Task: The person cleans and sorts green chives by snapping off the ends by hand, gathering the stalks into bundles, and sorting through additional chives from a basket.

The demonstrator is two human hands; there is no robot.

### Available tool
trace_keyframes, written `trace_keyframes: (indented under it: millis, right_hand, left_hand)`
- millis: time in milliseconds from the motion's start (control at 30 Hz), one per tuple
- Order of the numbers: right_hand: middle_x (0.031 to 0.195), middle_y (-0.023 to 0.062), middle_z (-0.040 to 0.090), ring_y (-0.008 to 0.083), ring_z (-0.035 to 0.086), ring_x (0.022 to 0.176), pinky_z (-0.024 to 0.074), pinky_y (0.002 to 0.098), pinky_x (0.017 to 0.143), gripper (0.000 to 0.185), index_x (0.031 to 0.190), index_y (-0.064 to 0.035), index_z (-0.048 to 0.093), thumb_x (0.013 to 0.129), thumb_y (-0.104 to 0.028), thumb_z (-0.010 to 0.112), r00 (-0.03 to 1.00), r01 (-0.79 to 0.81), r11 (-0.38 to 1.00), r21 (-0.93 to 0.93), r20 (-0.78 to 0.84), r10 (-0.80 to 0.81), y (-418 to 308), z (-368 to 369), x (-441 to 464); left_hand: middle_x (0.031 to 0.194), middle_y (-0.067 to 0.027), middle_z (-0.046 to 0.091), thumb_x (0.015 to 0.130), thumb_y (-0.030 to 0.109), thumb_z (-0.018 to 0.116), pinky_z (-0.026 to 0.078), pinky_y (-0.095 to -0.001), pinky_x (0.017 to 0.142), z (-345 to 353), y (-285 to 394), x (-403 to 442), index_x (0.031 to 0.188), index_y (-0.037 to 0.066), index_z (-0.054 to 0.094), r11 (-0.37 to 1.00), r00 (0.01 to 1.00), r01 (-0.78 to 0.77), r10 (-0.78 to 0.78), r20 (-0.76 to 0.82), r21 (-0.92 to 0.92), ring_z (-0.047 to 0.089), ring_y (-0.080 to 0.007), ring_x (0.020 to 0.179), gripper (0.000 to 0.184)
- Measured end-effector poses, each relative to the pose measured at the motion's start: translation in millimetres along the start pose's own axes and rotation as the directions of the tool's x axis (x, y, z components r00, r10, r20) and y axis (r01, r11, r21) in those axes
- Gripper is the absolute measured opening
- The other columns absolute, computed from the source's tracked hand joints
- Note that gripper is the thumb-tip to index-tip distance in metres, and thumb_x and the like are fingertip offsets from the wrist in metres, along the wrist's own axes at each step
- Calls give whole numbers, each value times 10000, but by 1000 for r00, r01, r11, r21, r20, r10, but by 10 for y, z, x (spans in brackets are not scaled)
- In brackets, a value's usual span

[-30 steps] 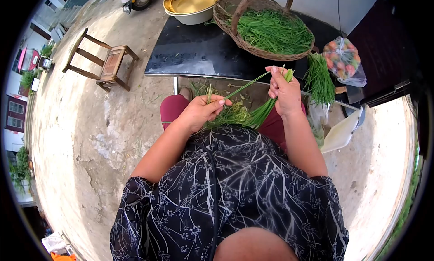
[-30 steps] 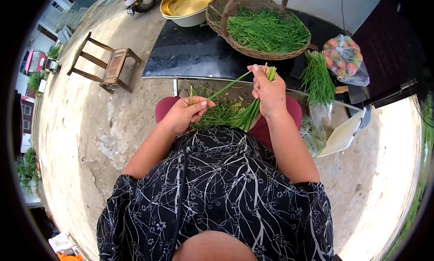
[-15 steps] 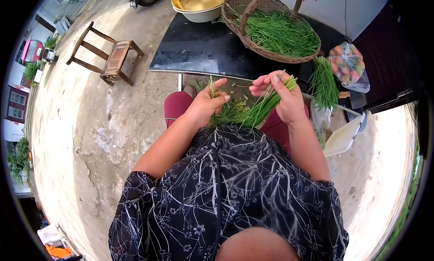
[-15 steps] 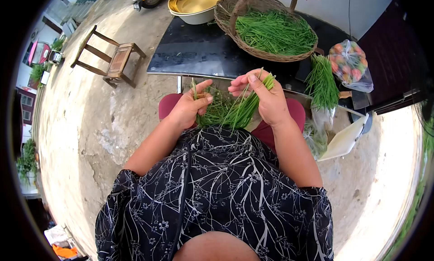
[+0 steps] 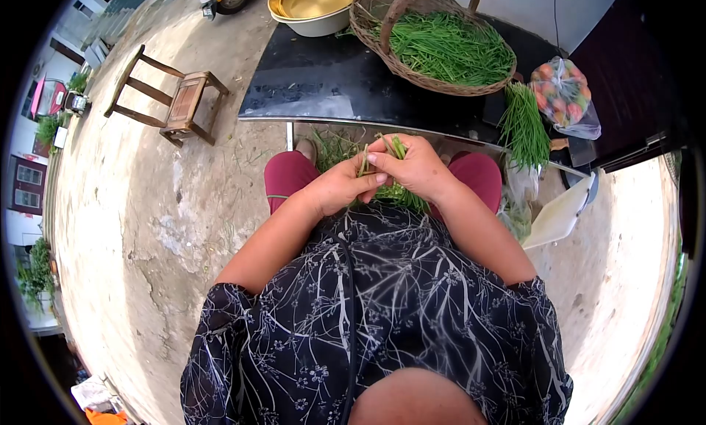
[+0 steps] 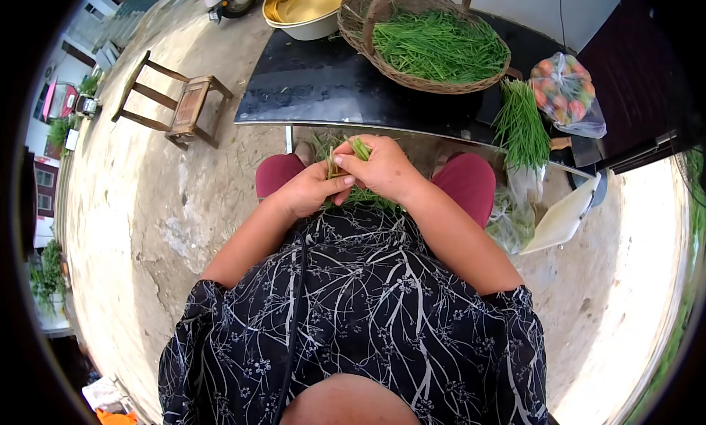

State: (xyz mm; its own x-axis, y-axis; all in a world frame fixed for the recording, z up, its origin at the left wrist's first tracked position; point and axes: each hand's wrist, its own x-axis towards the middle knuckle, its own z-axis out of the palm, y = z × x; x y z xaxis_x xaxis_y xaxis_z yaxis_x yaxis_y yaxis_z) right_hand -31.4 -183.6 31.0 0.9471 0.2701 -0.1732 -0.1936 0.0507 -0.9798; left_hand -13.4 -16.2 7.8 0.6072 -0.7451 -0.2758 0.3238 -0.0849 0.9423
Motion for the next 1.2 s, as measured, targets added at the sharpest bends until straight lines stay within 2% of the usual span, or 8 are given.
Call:
trace_keyframes:
  millis: [267, 367, 533, 767, 800, 867, 1000, 1200]
  right_hand:
    - [637, -55, 480, 22, 386, 494, 304, 184, 437, 108, 866, -44, 591, 813, -135, 617, 925, 110, 969, 222, -379, -18, -14, -199, -15]
    - [548, -78, 378, 1, 281, 399, 230, 172, 362, 138, 921, -32, 552, 844, -144, 581, 843, 192, 942, 277, -538, -14, -58, -383, -26]
    - [534, -76, 378, 7, 279, 394, 221, 182, 358, 142, 902, -25, 571, 829, -142, 605, 825, 238, 922, 305, -564, -26, -56, -471, -65]
    - [522, -69, 381, 20, 279, 394, 199, 193, 361, 161, 883, -31, 579, 804, -158, 639, 668, 334, 909, 250, -743, -41, -22, -616, -71]
    - [522, -70, 380, 19, 280, 395, 199, 193, 361, 162, 882, -30, 578, 805, -159, 638, 671, 335, 904, 266, -741, -31, -30, -624, -84]
    - [525, -73, 376, 15, 279, 392, 203, 191, 360, 169, 883, -27, 578, 804, -163, 641, 714, 309, 905, 293, -700, -17, -37, -566, -89]
    - [539, -75, 391, 10, 290, 398, 214, 184, 363, 160, 876, -29, 577, 798, -148, 650, 824, 219, 907, 359, -565, 25, -72, -323, -107]
    - [543, -80, 392, 2, 290, 397, 212, 173, 362, 153, 852, -57, 557, 798, -162, 654, 906, 114, 888, 446, -413, 90, -103, -97, -137]
  left_hand:
    - [1006, -66, 577, 924, 236, 425, 434, -252, 749, -69, 5, 8, 1130, 2, 528, 975, 941, -134, 69, -333, -176, 554, -148, 832, 328]
    - [1049, -81, 573, 921, 157, 417, 439, -270, 769, -258, -175, 54, 1126, 7, 533, 991, 724, -123, 52, -688, -55, 546, -170, 942, 279]
    - [1093, -53, 537, 922, 95, 399, 422, -216, 643, -344, -126, 20, 1111, 64, 539, 975, 614, -184, 16, -789, -123, 530, -104, 850, 237]
    - [939, -25, 527, 924, 103, 398, 373, -193, 531, -638, -91, -26, 1016, 64, 535, 894, 114, -434, 181, -977, 115, 443, -59, 644, 169]
    - [939, -25, 527, 924, 103, 398, 373, -193, 531, -594, -65, -38, 1016, 64, 535, 894, 115, -433, 182, -977, 115, 443, -59, 644, 169]
    - [842, -23, 565, 900, 139, 479, 357, -184, 510, -406, 21, -83, 963, 51, 562, 906, 441, -424, 220, -870, 14, 419, -53, 564, 135]
    - [747, -3, 605, 809, 166, 640, 361, -164, 541, 30, 181, -70, 822, 33, 619, 979, 774, -198, 190, -604, 53, 440, -29, 579, 135]
    - [864, -5, 584, 774, 81, 659, 415, -193, 690, 209, 63, 15, 869, 16, 642, 850, 791, -249, 455, -409, 463, 518, -68, 775, 116]
